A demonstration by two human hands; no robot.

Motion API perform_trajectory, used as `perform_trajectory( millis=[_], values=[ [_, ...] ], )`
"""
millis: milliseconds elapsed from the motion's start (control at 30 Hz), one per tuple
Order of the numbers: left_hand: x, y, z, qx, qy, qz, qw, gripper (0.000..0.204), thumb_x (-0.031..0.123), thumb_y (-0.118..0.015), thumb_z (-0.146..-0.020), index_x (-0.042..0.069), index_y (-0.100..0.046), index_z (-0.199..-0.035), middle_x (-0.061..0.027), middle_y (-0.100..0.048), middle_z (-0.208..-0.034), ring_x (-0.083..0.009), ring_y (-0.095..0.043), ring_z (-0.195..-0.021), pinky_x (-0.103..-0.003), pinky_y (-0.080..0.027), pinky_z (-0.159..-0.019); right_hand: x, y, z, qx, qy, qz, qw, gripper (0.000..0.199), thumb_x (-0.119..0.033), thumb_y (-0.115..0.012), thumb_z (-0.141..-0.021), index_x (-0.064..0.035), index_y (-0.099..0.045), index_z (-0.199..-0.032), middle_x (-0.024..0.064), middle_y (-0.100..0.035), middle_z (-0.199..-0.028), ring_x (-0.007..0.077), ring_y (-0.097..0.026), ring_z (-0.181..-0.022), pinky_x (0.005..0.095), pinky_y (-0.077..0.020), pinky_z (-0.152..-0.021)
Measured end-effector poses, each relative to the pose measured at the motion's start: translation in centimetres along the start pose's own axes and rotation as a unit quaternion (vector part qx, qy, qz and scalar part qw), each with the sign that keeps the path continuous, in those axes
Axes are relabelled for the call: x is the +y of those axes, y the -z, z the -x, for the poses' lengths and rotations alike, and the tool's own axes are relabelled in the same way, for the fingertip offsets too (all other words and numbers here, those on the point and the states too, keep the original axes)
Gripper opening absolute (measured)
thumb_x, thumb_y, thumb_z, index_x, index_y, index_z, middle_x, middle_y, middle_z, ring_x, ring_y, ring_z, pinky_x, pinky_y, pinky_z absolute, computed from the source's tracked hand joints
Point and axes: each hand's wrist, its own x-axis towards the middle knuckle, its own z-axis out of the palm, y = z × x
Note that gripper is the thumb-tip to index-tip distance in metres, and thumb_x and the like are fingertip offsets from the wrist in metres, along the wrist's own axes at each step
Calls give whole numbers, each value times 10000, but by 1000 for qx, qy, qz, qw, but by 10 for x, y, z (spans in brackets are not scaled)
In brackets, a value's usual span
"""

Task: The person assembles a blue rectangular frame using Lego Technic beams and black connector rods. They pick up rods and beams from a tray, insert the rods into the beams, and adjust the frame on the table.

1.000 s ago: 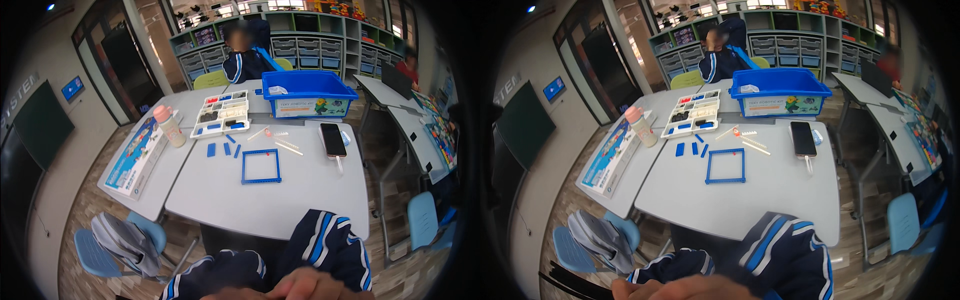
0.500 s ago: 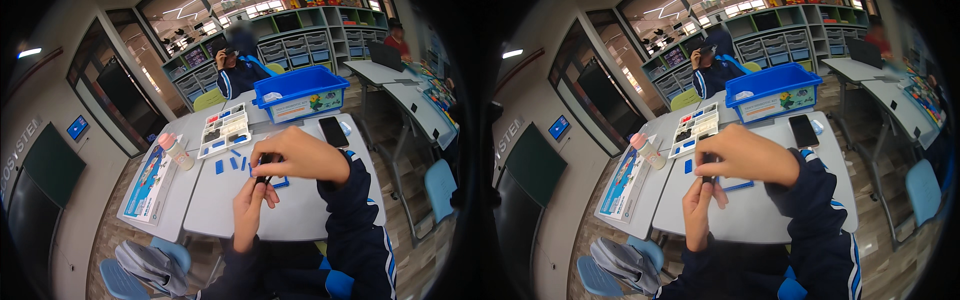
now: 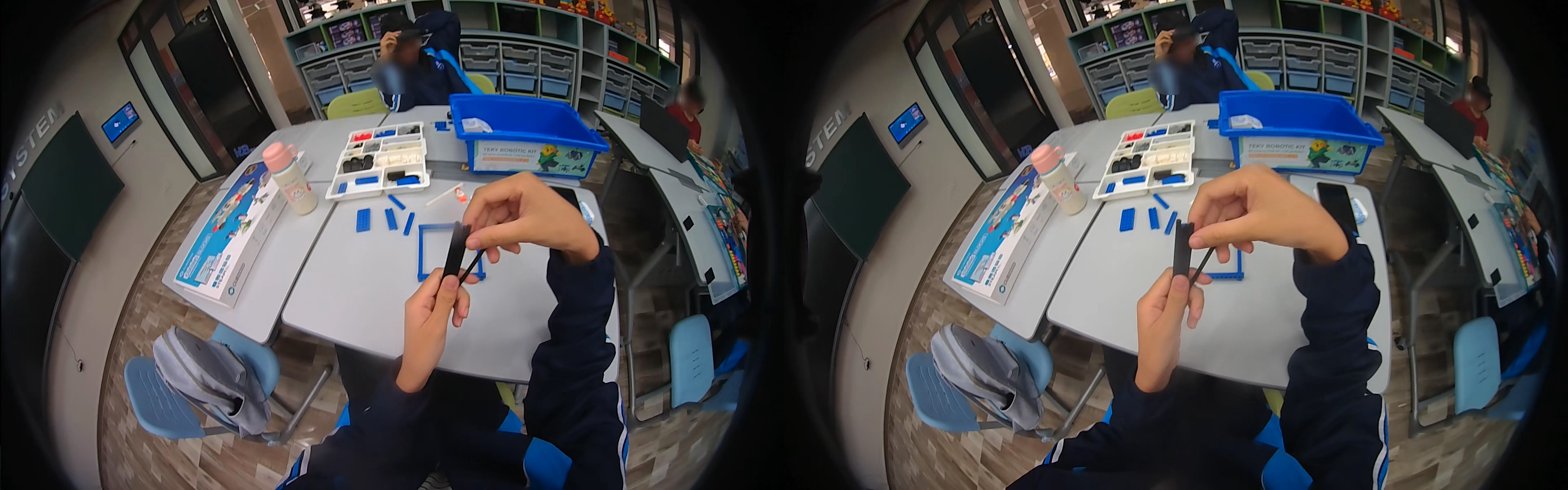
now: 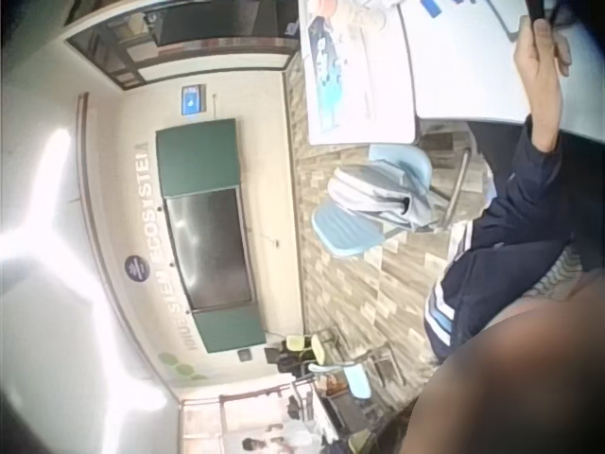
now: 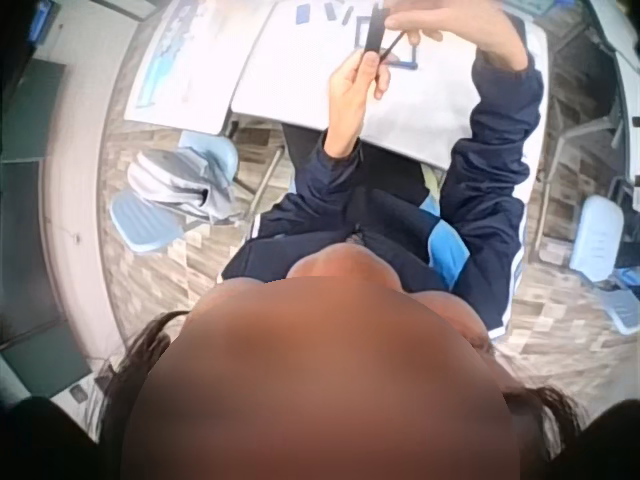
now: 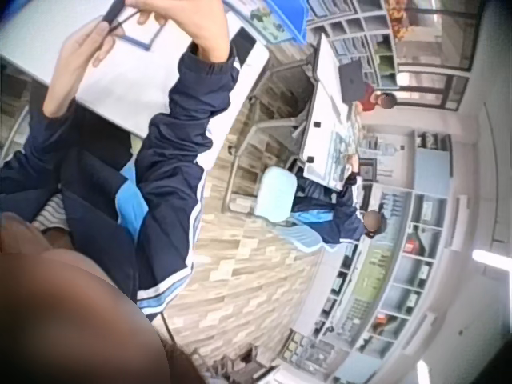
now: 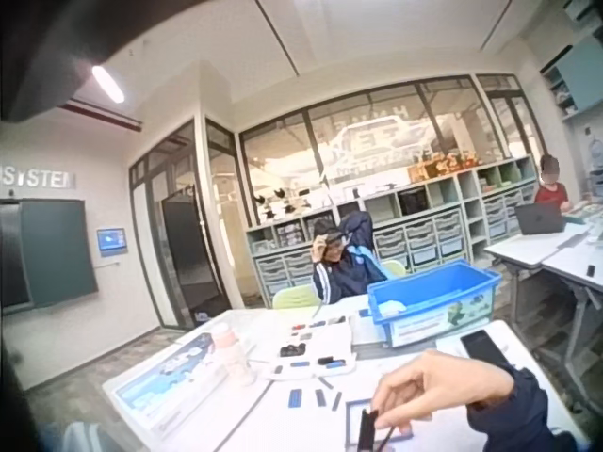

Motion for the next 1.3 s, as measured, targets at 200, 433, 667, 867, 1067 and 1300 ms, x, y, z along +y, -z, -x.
perform_trajectory(
  millis=[200, 433, 667, 867, 1067, 1300],
  values=[
    [2, 6, 5, -12, -5, 11, 1000, 481, 395, -450, -1115, -44, -647, -1134, 29, -479, -679, -47, -378, -624, -211, -288, -598, -7, -14, 3, 1, 18, 12, 1000, 190, -73, -786, -866, 46, -708, -991, 121, -749, -774, 129, -720, -621, 200, -463, -476],
    [0, 14, 2, -33, 38, 95, 994, 461, 363, -421, -1124, -58, -605, -1167, 56, -404, -663, -72, -358, -641, -228, -282, -614, -7, -15, 2, 7, 20, 28, 999, 137, -55, -756, -871, 29, -728, -975, 100, -755, -804, 133, -737, -672, 208, -538, -582],
    [-15, 12, -4, -27, 47, 72, 996, 401, 324, -426, -1126, -32, -612, -1126, 50, -404, -662, -79, -353, -638, -242, -293, -625, -5, 3, 11, 40, 28, 64, 997, 136, -7, -764, -860, 48, -732, -980, 102, -745, -871, 138, -730, -720, 212, -553, -628],
    [-18, 6, -4, -65, 55, 71, 994, 371, 320, -408, -1128, 0, -595, -1118, 3, -485, -650, -90, -390, -625, -250, -322, -627, -9, 15, 25, 104, 30, 73, 991, 130, 9, -720, -866, 36, -728, -993, 108, -748, -883, 152, -746, -762, 241, -564, -631],
    [-21, 5, -8, -108, 67, 137, 982, 305, 318, -370, -1136, 48, -511, -1122, -95, -625, -770, -157, -553, -690, -290, -440, -719, -14, 22, 36, 134, 46, 64, 988, 132, 57, -701, -875, 61, -710, -1006, 129, -734, -929, 163, -740, -829, 241, -545, -664],
    [-23, 3, -11, -101, 28, 149, 983, 271, 278, -388, -1130, 48, -530, -1126, -190, -708, -1008, -212, -661, -866, -368, -478, -906, -11, 28, 34, 107, 44, 53, 992, 155, 62, -715, -858, 38, -715, -1012, 110, -740, -960, 152, -734, -881, 241, -537, -693]
  ],
)
